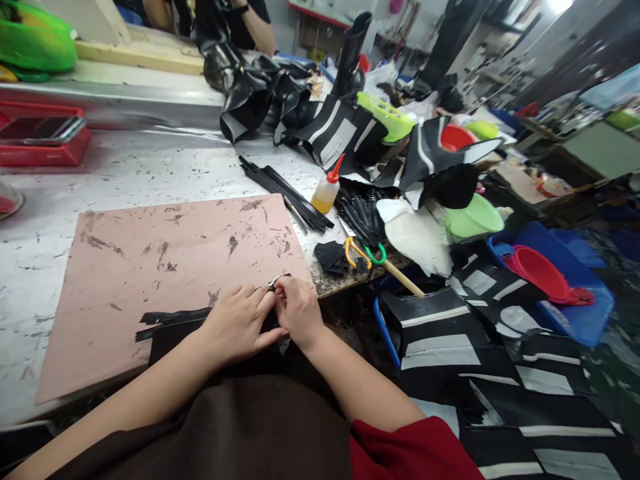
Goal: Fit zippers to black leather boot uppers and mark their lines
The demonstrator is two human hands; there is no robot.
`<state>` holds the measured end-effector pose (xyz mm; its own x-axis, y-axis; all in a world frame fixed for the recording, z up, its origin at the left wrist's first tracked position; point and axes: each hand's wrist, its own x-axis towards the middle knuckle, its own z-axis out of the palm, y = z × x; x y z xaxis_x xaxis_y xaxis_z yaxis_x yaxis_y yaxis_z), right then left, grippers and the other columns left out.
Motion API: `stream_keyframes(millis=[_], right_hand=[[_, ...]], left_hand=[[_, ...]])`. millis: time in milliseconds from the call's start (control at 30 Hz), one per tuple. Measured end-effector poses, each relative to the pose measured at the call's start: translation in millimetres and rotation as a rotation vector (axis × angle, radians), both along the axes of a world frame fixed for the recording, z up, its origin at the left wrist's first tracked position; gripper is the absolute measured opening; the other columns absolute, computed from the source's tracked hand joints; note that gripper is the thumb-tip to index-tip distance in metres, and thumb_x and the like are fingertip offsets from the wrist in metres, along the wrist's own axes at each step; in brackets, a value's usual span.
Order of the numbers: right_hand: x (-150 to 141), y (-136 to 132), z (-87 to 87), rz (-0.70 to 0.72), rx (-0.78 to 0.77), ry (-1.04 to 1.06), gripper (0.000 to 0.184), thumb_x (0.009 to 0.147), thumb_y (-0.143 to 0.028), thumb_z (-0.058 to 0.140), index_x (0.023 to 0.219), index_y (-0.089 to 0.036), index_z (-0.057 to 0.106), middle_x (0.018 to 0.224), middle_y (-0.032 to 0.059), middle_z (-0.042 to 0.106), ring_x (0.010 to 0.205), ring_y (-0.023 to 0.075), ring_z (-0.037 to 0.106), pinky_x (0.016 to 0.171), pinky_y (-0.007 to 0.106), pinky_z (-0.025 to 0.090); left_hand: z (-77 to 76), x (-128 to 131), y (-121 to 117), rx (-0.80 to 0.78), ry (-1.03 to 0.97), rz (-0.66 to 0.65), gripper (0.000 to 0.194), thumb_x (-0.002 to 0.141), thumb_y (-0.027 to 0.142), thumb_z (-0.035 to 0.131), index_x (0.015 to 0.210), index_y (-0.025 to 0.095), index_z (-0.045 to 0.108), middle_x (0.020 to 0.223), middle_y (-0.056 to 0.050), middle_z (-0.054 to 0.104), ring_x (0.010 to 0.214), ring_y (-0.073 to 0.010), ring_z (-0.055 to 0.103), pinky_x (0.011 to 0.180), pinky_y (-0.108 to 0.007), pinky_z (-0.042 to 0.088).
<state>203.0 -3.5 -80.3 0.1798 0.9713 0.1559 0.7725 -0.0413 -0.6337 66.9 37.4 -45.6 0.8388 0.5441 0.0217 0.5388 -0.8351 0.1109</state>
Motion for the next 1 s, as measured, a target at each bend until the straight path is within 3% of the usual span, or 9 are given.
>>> stream_keyframes(millis=[133, 300, 400, 467, 533, 600, 733, 833, 1000], right_hand=[[-1, -5, 2.4, 0.045, 0.012, 0.045, 0.010, 0.076, -0.019, 0.045, 0.086, -0.020, 0.048, 0.079, 0.0036, 0.059, 0.075, 0.0158, 0.056, 0.071, 0.028, 0.045], [31, 3, 26.1, 0.271, -0.089, 0.005, 0.015, 0.076, -0.015, 0.046, 0.088, -0.020, 0.051, 0.084, 0.0019, 0.062, 0.079, 0.0137, 0.058, 0.073, 0.024, 0.044], [80, 9, 39.8, -0.071, -0.146, -0.207, 0.014, 0.080, -0.018, 0.044, 0.089, -0.018, 0.055, 0.089, 0.0057, 0.061, 0.082, 0.0169, 0.058, 0.075, 0.028, 0.043], [112, 9, 43.9, -0.243, -0.218, -0.335, 0.018, 0.073, -0.016, 0.055, 0.091, -0.016, 0.057, 0.095, 0.0095, 0.058, 0.086, 0.0220, 0.057, 0.075, 0.033, 0.042], [134, 6, 43.9, -0.256, -0.264, -0.369, 0.020, 0.066, -0.011, 0.059, 0.086, -0.015, 0.060, 0.094, 0.0103, 0.059, 0.086, 0.0244, 0.057, 0.075, 0.034, 0.042], [141, 4, 41.4, -0.249, -0.234, -0.343, 0.015, 0.072, -0.010, 0.051, 0.083, -0.015, 0.061, 0.091, 0.0097, 0.060, 0.086, 0.0226, 0.058, 0.077, 0.033, 0.042], [129, 14, 33.0, -0.264, -0.156, -0.255, 0.025, 0.085, -0.018, 0.035, 0.094, -0.015, 0.058, 0.084, 0.0054, 0.063, 0.077, 0.0154, 0.060, 0.070, 0.027, 0.044], [116, 32, 25.6, -0.242, -0.163, -0.221, 0.019, 0.082, -0.026, 0.044, 0.092, -0.017, 0.057, 0.073, 0.0004, 0.062, 0.067, 0.0137, 0.059, 0.062, 0.024, 0.044], [120, 42, 22.8, -0.297, -0.194, -0.303, 0.018, 0.078, -0.030, 0.052, 0.092, -0.019, 0.052, 0.080, 0.0010, 0.060, 0.074, 0.0138, 0.057, 0.064, 0.023, 0.041]], left_hand=[[-3.5, -5, 1, 0.097, -0.078, 0.016, 0.050, 0.081, 0.043, 0.043, 0.119, 0.011, 0.049, 0.103, -0.012, 0.062, 0.082, -0.0236, 0.055, 0.072, -0.035, 0.038], [-11.2, -5, 4, 0.225, -0.073, 0.035, 0.034, 0.080, 0.020, 0.040, 0.107, 0.013, 0.059, 0.088, -0.008, 0.066, 0.077, -0.0222, 0.056, 0.067, -0.035, 0.038], [-13.1, -4, 3, 0.276, -0.099, 0.048, 0.033, 0.079, 0.019, 0.040, 0.104, 0.013, 0.061, 0.090, -0.009, 0.066, 0.077, -0.0221, 0.056, 0.067, -0.035, 0.039], [-13.3, -4, 3, 0.293, -0.106, 0.054, 0.033, 0.079, 0.018, 0.041, 0.104, 0.013, 0.062, 0.091, -0.008, 0.067, 0.076, -0.0218, 0.057, 0.066, -0.035, 0.040], [-13.1, -5, 3, 0.304, -0.107, 0.043, 0.034, 0.078, 0.016, 0.041, 0.105, 0.012, 0.062, 0.092, -0.008, 0.067, 0.076, -0.0215, 0.057, 0.066, -0.035, 0.041], [-13.0, -6, 3, 0.311, -0.111, 0.043, 0.035, 0.078, 0.016, 0.040, 0.105, 0.012, 0.062, 0.091, -0.009, 0.067, 0.077, -0.0211, 0.057, 0.066, -0.035, 0.042], [-13.4, -6, 4, 0.324, -0.113, 0.059, 0.036, 0.079, 0.015, 0.038, 0.104, 0.013, 0.063, 0.091, -0.010, 0.067, 0.077, -0.0210, 0.058, 0.068, -0.035, 0.043], [-13.9, -6, 4, 0.339, -0.109, 0.048, 0.036, 0.079, 0.015, 0.038, 0.104, 0.013, 0.063, 0.091, -0.010, 0.067, 0.076, -0.0211, 0.057, 0.067, -0.034, 0.043], [-15.3, -7, 5, 0.360, -0.107, 0.039, 0.037, 0.077, 0.012, 0.038, 0.105, 0.012, 0.062, 0.091, -0.010, 0.067, 0.075, -0.0215, 0.057, 0.066, -0.035, 0.043]])
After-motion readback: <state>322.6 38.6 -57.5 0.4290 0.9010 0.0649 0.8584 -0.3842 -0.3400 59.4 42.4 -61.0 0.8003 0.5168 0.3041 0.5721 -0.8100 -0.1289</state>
